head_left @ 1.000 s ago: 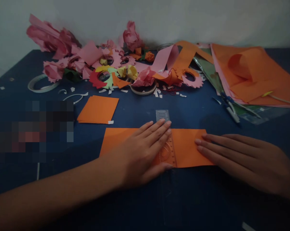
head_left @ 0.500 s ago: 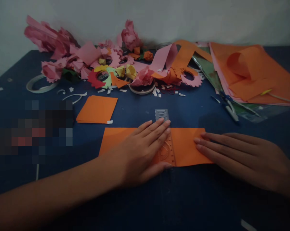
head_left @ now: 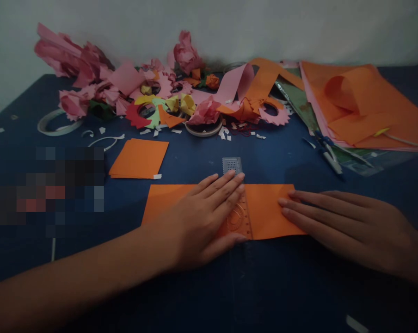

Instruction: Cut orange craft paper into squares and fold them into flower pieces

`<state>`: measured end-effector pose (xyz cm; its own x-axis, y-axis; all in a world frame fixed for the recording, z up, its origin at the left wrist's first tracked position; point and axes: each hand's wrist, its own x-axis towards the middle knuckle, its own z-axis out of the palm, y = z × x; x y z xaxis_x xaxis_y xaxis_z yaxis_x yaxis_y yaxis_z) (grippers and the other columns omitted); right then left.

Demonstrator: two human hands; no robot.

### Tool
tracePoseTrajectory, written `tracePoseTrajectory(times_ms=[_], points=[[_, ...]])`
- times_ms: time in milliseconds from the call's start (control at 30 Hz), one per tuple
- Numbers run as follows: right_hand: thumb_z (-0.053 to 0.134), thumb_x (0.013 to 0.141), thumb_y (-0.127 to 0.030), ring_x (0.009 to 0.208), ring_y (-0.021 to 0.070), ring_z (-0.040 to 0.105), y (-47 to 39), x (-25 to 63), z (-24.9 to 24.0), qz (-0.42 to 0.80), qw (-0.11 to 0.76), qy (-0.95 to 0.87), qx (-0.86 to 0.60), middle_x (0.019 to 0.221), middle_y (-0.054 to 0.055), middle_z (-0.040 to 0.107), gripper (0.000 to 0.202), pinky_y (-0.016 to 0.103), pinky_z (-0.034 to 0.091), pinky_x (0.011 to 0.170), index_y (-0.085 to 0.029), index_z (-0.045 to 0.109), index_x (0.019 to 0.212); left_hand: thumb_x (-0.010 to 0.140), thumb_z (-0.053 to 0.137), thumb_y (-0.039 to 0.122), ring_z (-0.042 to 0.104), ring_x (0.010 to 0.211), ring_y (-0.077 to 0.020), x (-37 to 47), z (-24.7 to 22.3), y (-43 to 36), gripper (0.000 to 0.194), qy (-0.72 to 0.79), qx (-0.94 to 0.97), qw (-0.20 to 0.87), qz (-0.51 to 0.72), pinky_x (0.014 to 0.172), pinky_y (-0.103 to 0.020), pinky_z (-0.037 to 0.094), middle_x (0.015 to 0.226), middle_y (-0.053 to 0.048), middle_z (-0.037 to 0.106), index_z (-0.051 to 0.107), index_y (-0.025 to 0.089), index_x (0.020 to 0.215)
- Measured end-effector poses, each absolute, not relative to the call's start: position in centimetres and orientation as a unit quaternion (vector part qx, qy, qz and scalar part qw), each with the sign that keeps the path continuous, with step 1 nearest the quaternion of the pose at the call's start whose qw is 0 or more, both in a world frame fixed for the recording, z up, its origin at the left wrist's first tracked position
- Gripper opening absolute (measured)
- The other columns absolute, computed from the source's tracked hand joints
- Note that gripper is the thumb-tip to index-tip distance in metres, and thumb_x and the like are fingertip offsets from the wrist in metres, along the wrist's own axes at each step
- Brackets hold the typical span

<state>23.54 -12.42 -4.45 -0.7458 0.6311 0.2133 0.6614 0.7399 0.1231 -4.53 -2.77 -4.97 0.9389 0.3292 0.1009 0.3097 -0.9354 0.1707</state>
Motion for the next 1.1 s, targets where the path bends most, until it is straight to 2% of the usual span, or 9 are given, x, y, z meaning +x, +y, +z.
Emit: tracePoseTrajectory(times_ms=[200, 567, 800, 1100], points=[[0.034, 0.092, -0.003, 0.129, 0.0213, 0.039, -12.47, 23.64, -4.54, -0.102, 0.078, -0.930, -0.345, 0.134, 0.009, 0.049, 0.037, 0.038, 0.041, 0.091, -0.009, 0.047, 0.127, 0.094, 0.029, 0.051, 0.015, 0.141, -0.0216, -4.50, -4.78, -2.78, 0.064, 0.162, 0.982, 0.079, 0.058, 0.114, -0.039, 0.019, 0.150, -0.013, 0.022, 0.027, 0.007, 0.141], [0.035, 0.091, -0.002, 0.125, 0.0186, 0.045, -12.59, 23.42, -4.69, -0.087, 0.102, -0.918, -0.375, 0.130, 0.006, 0.052, 0.038, 0.035, 0.044, 0.092, -0.014, 0.053, 0.122, 0.094, 0.029, 0.051, 0.014, 0.141, -0.0213, -4.59, -4.81, -2.65, 0.064, 0.159, 0.982, 0.087, 0.059, 0.115, -0.039, 0.018, 0.150, -0.012, 0.021, 0.026, 0.008, 0.141], [0.036, 0.091, -0.002, 0.126, 0.0210, 0.043, -12.57, 23.59, -4.69, -0.090, 0.086, -0.924, -0.361, 0.132, 0.008, 0.051, 0.038, 0.038, 0.043, 0.092, -0.012, 0.050, 0.125, 0.094, 0.031, 0.050, 0.015, 0.141, -0.0215, -4.47, -4.70, -2.72, 0.064, 0.162, 0.981, 0.093, 0.054, 0.115, -0.039, 0.018, 0.150, -0.012, 0.021, 0.026, 0.007, 0.141], [0.036, 0.091, -0.003, 0.125, 0.0204, 0.045, -12.58, 23.55, -4.71, -0.082, 0.093, -0.922, -0.367, 0.132, 0.006, 0.051, 0.037, 0.037, 0.044, 0.091, -0.014, 0.052, 0.123, 0.094, 0.032, 0.050, 0.015, 0.141, -0.0216, -4.39, -4.73, -2.69, 0.064, 0.165, 0.980, 0.094, 0.058, 0.115, -0.039, 0.019, 0.150, -0.012, 0.021, 0.028, 0.007, 0.140]])
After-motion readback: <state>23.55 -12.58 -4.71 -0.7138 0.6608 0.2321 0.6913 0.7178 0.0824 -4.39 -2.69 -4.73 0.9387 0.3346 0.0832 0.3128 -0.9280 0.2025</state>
